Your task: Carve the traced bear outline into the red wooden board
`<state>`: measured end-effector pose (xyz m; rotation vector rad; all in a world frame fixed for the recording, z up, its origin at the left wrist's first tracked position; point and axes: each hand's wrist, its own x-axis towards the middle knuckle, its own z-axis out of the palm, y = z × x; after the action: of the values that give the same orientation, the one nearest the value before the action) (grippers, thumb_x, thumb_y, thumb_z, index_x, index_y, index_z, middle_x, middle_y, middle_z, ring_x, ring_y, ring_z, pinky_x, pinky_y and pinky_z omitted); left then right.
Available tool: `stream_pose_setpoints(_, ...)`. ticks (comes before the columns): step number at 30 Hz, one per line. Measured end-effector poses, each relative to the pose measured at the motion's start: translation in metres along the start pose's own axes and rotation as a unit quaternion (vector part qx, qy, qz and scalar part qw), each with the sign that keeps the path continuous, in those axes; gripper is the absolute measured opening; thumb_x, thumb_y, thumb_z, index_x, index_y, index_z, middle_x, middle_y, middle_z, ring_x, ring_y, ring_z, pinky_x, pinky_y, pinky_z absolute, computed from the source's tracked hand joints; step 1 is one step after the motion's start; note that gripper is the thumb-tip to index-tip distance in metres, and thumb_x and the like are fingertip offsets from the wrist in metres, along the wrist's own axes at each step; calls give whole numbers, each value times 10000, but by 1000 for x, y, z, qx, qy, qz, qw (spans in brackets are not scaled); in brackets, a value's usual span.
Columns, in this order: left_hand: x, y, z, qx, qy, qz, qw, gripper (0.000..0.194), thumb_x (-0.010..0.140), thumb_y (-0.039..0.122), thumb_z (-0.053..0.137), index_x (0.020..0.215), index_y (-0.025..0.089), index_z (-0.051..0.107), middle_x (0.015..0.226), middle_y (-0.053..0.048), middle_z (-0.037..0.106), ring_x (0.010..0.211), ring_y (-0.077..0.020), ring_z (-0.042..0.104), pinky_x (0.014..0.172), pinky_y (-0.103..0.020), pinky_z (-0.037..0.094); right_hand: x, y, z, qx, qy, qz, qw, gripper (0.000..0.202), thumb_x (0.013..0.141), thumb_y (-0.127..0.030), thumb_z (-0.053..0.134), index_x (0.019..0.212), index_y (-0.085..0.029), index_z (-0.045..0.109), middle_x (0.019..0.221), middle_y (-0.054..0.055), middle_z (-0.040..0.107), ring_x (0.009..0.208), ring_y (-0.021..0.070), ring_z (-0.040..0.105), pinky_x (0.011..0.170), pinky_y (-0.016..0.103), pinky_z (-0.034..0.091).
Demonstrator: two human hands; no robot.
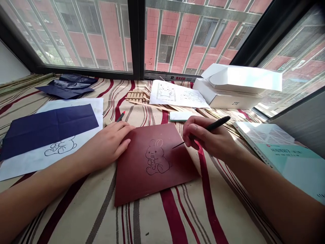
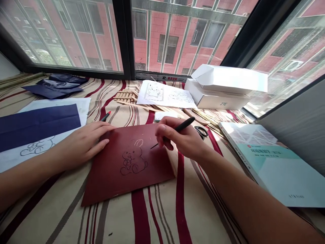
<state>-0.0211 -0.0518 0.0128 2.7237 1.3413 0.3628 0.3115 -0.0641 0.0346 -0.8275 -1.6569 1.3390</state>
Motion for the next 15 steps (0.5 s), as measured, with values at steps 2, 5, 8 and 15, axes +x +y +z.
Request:
stream_pose_setpoints(2, -1, -1, 2, -9, 19, 5, 1000, 526, 1070, 397, 347, 1347, 128, 704, 1358, -177, 719, 1227, -348, 702, 1071, -500, 565, 1, 3, -5, 20, 6, 21, 1000, 404, 991, -574, 759, 867, -190, 749, 781, 63, 743, 568, 151, 636, 473, 280, 458)
stream_pose_setpoints(5, -4, -3, 7, -23, 59, 21, 998, 467, 1102, 399, 362, 1292, 180, 728, 1355, -130, 722, 1200, -312, 712, 1047, -449, 565, 1, -2, -17, 57, 57, 11, 997, 468, 959, -658, 738, 875, -202, 800, 831, 58, 720, 600, 157, 642, 476, 286, 478)
stream_pose_setpoints(8, -6, -4, 12, -29, 74, 31, 996, 430, 1117, 396, 381, 1276, 209, 734, 1361, -102, 714, 1195, -291, 712, 1051, -433, 557, 0, -7, -25, 32, 50, 22, 998, 627, 973, -772, 640, 804, -193, 811, 582, 9, 562, 453, 109, 437, 386, 263, 328)
stream_pose_setpoints(15, -5, 6, 6, -7, 56, 21, 998, 503, 1113, 444, 381, 1315, 163, 746, 1390, -164, 706, 1263, -348, 681, 1097, -524, 559, 4, -3, -5, -2, 0, 19, 1000, 369, 972, -568, 783, 884, -210, 801, 788, 50, 755, 665, 161, 678, 539, 273, 537)
